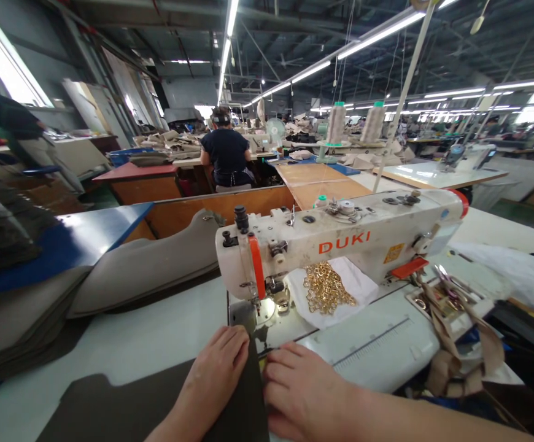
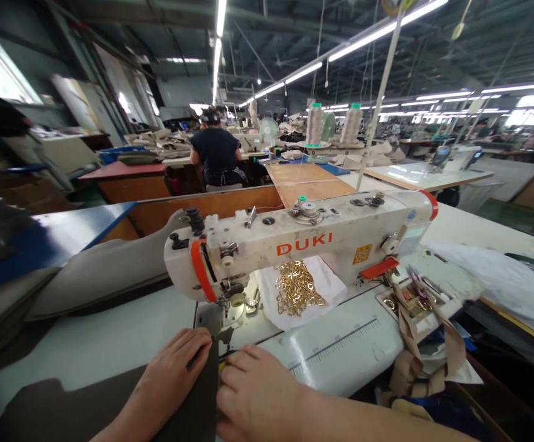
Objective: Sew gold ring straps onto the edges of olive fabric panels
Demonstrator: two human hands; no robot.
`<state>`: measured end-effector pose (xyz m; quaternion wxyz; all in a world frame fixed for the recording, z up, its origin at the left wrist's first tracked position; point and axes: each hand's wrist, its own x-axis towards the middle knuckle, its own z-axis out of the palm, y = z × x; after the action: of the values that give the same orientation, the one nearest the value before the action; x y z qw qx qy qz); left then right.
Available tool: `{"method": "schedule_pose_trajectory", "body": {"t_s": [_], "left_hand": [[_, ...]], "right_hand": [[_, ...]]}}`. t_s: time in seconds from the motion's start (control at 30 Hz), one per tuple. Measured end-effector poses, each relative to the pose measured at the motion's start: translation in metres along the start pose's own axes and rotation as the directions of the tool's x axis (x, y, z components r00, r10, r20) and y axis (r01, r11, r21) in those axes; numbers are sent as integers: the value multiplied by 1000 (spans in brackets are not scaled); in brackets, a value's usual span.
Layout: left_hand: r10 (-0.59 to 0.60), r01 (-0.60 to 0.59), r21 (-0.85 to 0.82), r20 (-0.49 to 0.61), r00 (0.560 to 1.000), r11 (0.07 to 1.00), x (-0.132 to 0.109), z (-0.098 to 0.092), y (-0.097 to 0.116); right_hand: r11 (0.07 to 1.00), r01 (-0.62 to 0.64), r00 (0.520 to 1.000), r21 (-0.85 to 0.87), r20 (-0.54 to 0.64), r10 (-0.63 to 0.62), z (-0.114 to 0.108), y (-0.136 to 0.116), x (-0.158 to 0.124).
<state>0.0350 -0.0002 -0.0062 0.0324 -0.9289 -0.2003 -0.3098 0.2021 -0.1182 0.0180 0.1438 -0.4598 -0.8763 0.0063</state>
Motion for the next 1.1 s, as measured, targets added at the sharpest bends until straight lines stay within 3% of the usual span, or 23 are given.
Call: {"method": "schedule_pose_trajectory", "body": {"t_s": [0.17, 0.33, 0.63, 0.93, 1.1], "left_hand": [[129, -135, 115, 56, 990, 984, -1, 0, -5], [237, -259, 154, 143, 961, 954, -1, -4, -8], [150, -153, 51, 59, 987, 987, 1, -5, -7], [179, -179, 50, 3, 984, 983, 6, -6, -3], [132, -132, -9, -5, 991, 991, 5, -3, -5]], "right_hand": [[999, -30, 990, -23, -135, 26, 20, 0, 12], [1000, 19, 992, -20, -128, -21, 34, 3, 10], [1000, 5, 991, 1, -134, -4, 29, 2, 9], [1000, -4, 992, 4, -128, 4, 30, 1, 9], [1000, -5, 992, 11, -127, 6, 33, 1, 8]]}}
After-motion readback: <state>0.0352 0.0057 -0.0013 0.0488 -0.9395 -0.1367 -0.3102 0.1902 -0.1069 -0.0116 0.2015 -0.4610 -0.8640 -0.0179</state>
